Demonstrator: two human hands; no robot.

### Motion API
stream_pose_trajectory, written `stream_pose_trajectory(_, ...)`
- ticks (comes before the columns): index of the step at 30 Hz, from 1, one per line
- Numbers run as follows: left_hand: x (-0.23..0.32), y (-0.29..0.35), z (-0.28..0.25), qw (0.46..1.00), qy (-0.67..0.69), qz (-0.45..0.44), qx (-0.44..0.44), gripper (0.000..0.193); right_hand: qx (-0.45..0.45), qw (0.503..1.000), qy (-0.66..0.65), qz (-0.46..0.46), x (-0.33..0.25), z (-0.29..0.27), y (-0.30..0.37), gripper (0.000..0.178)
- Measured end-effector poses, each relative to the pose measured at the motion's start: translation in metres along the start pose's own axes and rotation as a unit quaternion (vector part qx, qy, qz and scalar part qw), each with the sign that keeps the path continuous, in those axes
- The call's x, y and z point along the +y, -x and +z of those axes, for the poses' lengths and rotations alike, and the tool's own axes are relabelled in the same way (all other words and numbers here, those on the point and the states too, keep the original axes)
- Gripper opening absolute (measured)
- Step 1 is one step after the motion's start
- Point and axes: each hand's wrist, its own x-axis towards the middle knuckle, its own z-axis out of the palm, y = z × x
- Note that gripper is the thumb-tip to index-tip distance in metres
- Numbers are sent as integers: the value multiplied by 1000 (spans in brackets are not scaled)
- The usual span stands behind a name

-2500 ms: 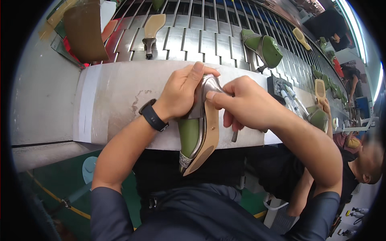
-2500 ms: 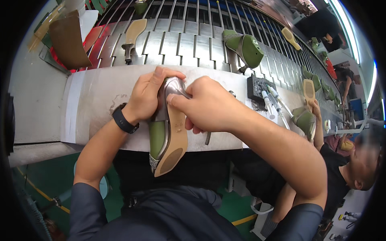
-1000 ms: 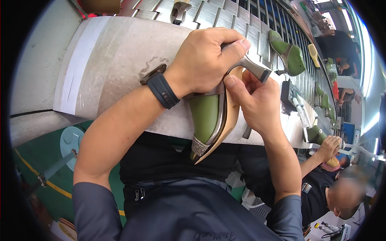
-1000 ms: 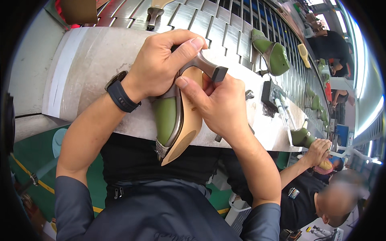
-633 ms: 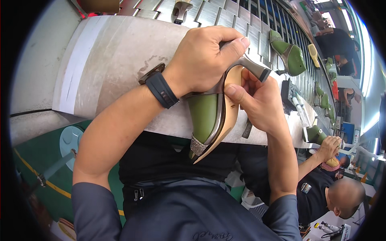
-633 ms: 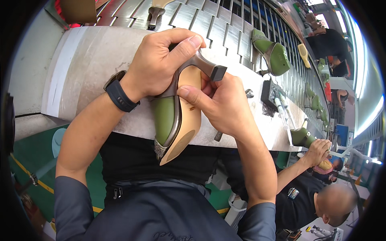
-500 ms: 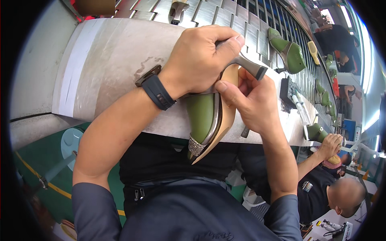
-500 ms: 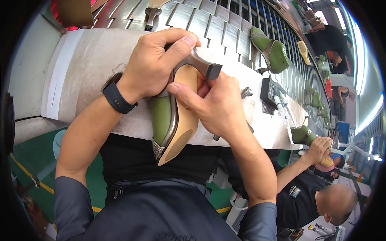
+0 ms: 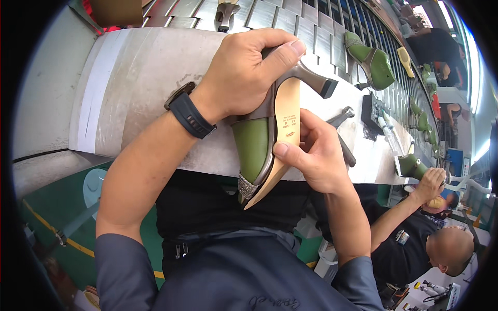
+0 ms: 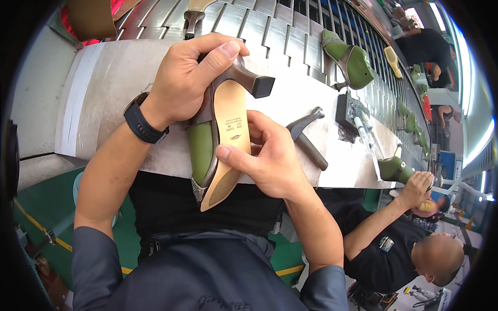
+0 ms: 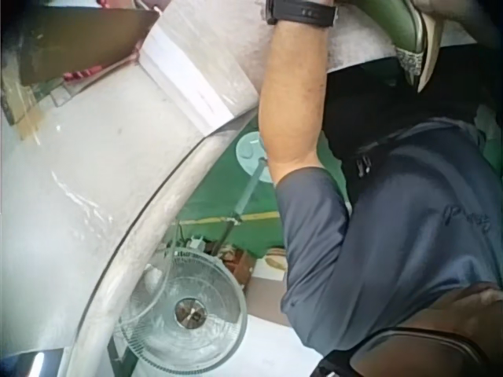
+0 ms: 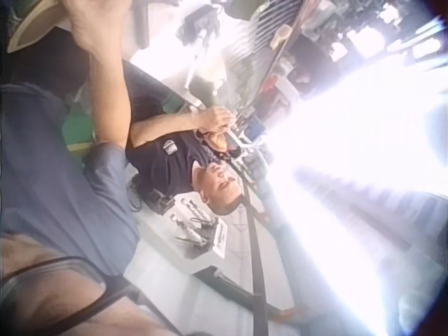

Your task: The person assembles high-heeled shoes on a conveyor line by fitting soles onto shoe lasts by hand, injecting adhesive along the seams using a syringe, and tapping the edges and heels with a hammer.

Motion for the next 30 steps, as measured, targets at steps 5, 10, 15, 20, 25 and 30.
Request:
stream_pose_trajectory(5,0,1,-1,1000,2,-14,-12,34,25,999,-17,-25,-3,4,-22,54)
stream_pose_trajectory(10,13,-1,-19,995,3,-52,-82,36,47,995,49,-72,-17,5,-36,44)
stream_pose_trajectory(15,27,27,-59,993,-114,-5,-19,56,72,977,145,-138,-16,0,-33,46)
stream_pose_trajectory(20,55,112,-49,940,-328,87,47,77,135,894,347,-249,-10,-29,-3,57)
stream_pose_trajectory(25,57,140,-27,916,-381,127,1,78,83,828,418,-363,1,-42,-6,73)
stream_pose_trajectory(30,49,137,-28,934,-336,118,-23,76,72,826,397,-395,8,-39,-18,69)
